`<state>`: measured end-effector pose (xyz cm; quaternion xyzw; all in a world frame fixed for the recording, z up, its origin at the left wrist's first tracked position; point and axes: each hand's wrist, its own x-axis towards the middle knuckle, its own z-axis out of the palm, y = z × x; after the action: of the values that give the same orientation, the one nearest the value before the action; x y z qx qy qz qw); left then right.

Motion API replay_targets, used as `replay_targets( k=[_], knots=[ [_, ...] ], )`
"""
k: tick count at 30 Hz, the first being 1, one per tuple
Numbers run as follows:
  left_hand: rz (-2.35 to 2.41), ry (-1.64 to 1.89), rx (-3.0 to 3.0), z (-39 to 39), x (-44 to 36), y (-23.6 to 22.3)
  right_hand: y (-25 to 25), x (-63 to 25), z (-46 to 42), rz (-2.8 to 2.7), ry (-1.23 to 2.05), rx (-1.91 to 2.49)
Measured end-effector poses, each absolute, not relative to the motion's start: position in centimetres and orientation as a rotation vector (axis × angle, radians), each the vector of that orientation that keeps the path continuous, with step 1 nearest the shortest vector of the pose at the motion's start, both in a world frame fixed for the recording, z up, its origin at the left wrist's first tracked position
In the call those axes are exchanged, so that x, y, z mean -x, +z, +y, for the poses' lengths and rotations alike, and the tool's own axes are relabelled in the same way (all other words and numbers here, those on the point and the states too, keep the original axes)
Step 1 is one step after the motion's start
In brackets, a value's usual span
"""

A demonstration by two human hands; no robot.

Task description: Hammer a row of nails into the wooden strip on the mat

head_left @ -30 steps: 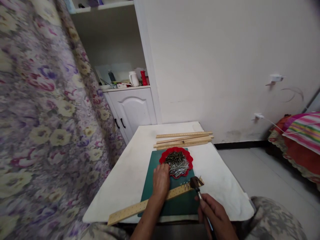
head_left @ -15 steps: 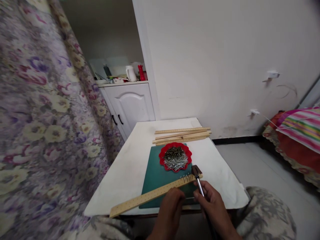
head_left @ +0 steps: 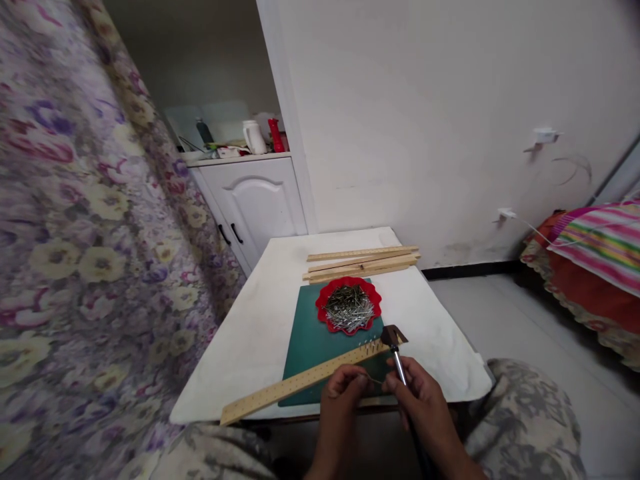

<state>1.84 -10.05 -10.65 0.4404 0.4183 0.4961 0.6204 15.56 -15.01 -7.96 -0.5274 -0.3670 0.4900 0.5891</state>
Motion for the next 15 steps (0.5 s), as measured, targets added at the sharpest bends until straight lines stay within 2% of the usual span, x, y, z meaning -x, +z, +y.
replay_targets(
  k=[7, 15],
  knots=[
    [1.249, 1.176, -1.74, -6.3, -0.8, -10.2, -7.9, -16.4, -15.6, -0.811, 1.141, 1.247],
    [1.297, 1.081, -1.94, -6.0, -1.7, -11.0, -8.3, -16.5, -15.4, -0.845, 1.149, 1.247]
  ],
)
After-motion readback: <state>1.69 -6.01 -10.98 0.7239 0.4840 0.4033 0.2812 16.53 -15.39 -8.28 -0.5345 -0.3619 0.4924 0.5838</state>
